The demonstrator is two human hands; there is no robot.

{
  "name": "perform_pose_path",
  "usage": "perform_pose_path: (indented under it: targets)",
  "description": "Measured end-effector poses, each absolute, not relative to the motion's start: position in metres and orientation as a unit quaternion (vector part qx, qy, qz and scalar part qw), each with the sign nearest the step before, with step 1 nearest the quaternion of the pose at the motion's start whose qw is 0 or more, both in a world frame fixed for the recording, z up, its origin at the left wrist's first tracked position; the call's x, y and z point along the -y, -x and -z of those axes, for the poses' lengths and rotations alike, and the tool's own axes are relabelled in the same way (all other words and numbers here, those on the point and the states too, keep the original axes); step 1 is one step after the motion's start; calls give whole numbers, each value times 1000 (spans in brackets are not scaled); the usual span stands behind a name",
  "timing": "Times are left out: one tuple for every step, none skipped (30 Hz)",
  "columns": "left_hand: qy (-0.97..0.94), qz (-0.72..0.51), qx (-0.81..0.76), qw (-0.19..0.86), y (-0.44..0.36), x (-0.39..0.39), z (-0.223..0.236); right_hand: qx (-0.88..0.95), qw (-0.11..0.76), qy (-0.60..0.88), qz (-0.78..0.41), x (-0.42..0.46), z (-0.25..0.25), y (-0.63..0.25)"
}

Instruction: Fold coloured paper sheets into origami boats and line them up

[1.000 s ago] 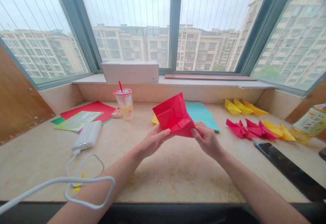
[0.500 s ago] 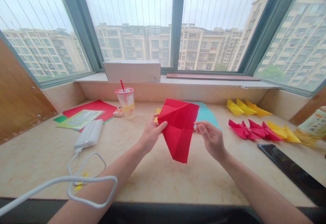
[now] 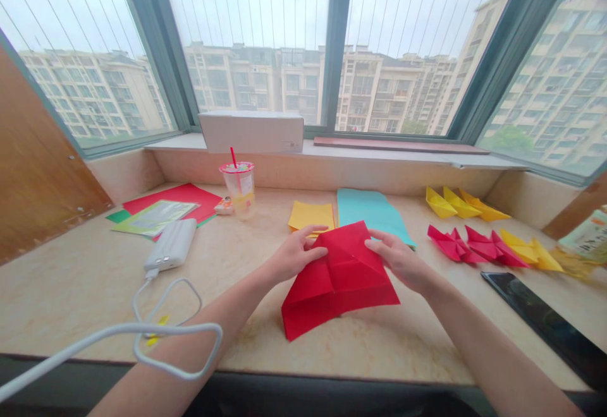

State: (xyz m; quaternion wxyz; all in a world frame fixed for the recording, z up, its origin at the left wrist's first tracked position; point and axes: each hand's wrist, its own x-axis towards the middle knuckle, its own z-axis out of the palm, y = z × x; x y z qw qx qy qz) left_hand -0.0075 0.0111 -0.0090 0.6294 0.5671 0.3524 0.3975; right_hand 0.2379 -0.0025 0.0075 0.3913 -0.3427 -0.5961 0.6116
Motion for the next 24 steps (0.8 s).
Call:
perform_pose_path:
  targets:
    - [-564, -404, -358, 625, 8, -12, 10, 604, 387, 336, -610, 3, -6, -237]
    - [-559, -413, -364, 620, 8, -12, 11, 611, 386, 328, -609, 4, -4, -235]
    - [-553, -421, -369, 617, 8, -13, 11, 617, 387, 320, -606, 4, -1, -234]
    - [-547, -427, -372, 617, 7, -13, 12, 625, 390, 314, -599, 3, 3, -233]
    - [-541, -431, -372, 619, 7, -13, 12, 636, 396, 312, -584, 2, 7, -232]
    - [-536, -432, -368, 624, 6, -12, 11, 653, 403, 314, -560, 1, 11, -232]
    - [-533, -432, -363, 631, 5, -11, 11, 674, 410, 319, -525, 0, 14, -232]
    - [-531, -431, -356, 637, 5, -10, 10, 701, 415, 325, -480, -2, 17, -233]
    - [-531, -431, -351, 639, 4, -9, 9, 733, 415, 327, -428, -3, 19, -234]
    - [-533, -432, -349, 637, 3, -8, 7, 767, 409, 324, -374, -4, 21, -235]
    - [-537, -436, -351, 631, 3, -8, 6, 800, 395, 316, -323, -5, 21, -236]
    - [-542, -441, -355, 622, 2, -7, 5, 830, 375, 306, -278, -4, 21, -237]
    - [-546, -445, -360, 612, 2, -7, 4, 856, 348, 296, -240, -3, 20, -237]
    - [-550, -449, -366, 602, 2, -6, 4, 877, 321, 291, -206, -1, 20, -237]
    - [-554, -453, -373, 591, 1, -6, 3, 893, 296, 291, -176, 1, 18, -235]
    - [-558, -457, -379, 581, 1, -6, 3, 903, 275, 295, -148, 4, 17, -234]
    - [-562, -460, -385, 569, 1, -6, 3, 910, 258, 301, -123, 7, 17, -232]
    - [-568, -463, -389, 558, 1, -6, 3, 914, 245, 307, -101, 9, 16, -230]
    - [-575, -465, -391, 548, 0, -5, 3, 917, 234, 312, -83, 10, 15, -229]
    - [-581, -466, -391, 541, 0, -5, 3, 918, 228, 316, -69, 11, 15, -227]
    - [-585, -465, -389, 538, 0, -5, 3, 919, 225, 320, -58, 12, 15, -227]
    - [-588, -464, -387, 538, -1, -4, 4, 918, 226, 322, -50, 12, 14, -226]
    - [-590, -461, -385, 540, -1, -4, 4, 917, 231, 322, -43, 11, 14, -226]
    - [-592, -458, -381, 543, -2, -3, 4, 916, 238, 322, -36, 11, 14, -226]
